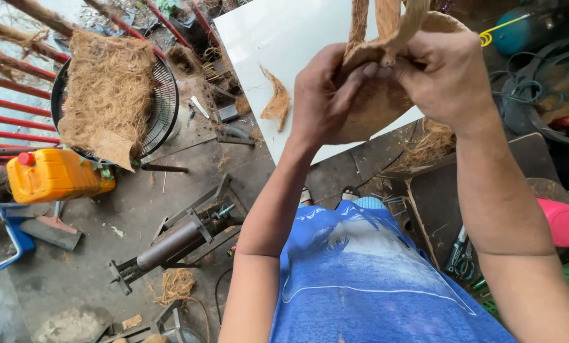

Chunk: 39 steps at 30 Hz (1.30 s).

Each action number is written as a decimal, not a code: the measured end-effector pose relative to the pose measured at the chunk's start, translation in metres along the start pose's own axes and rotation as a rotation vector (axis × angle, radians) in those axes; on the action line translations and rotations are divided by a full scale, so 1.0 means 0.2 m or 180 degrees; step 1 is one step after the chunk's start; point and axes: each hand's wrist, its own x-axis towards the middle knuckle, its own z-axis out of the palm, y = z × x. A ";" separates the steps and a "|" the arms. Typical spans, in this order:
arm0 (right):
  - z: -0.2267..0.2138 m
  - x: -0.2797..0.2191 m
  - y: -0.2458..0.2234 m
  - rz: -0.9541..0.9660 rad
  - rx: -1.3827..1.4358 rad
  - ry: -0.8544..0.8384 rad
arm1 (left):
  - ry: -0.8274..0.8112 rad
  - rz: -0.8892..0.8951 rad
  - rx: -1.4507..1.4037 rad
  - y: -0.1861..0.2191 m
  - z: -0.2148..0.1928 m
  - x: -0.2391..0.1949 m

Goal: The person shapes a piece of coco fiber into a cone-like form by hand, folding and pressing the edges to maintain the shape. The person repeatedly adjusts the cone, smoothing and compacting the material to refine its form.

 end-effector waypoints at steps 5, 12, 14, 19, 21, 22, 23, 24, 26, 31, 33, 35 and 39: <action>0.02 -0.01 -0.05 -0.0395 -0.0142 0.0158 | 0.0236 0.0416 0.0136 -0.04 0.05 -0.02; 0.04 -0.09 -0.02 -0.0378 -0.0834 0.0509 | 0.0711 0.0234 0.0443 0.07 0.06 -0.05; 0.07 -0.09 0.01 -0.0481 -0.1113 0.0443 | 0.0729 0.0283 0.0428 0.06 0.08 -0.05; 0.13 -0.10 0.08 -0.0357 -0.1231 0.0627 | 0.0758 0.0439 0.0672 0.06 0.10 -0.06; 0.14 -0.12 0.11 -0.0250 -0.1221 0.0537 | 0.0761 0.0356 0.0745 0.06 0.11 -0.07; 0.14 -0.13 0.13 -0.0139 -0.1209 0.0448 | 0.0759 0.0271 0.0821 0.06 0.10 -0.08; 0.12 -0.11 0.11 -0.0157 -0.1200 0.0442 | 0.0776 0.0269 0.0832 0.05 0.12 -0.08; 0.11 -0.10 0.09 -0.0020 -0.0959 0.0294 | 0.0888 0.0443 0.0978 0.04 0.13 -0.07; 0.12 -0.12 0.12 0.0168 -0.0733 0.0138 | 0.0958 0.0597 0.1094 0.03 0.15 -0.10; 0.20 -0.15 0.18 0.0223 -0.0190 0.0733 | 0.0896 0.0843 0.1761 0.04 0.19 -0.10; 0.20 -0.17 0.20 0.0258 -0.0119 0.0601 | 0.0908 0.0821 0.1858 0.02 0.20 -0.09; 0.16 -0.20 0.20 0.0294 -0.0049 0.0480 | 0.0914 0.0809 0.1954 -0.01 0.20 -0.09; 0.02 -0.25 0.24 0.1242 0.0958 0.0039 | 0.0829 0.0889 0.2141 -0.06 0.18 -0.09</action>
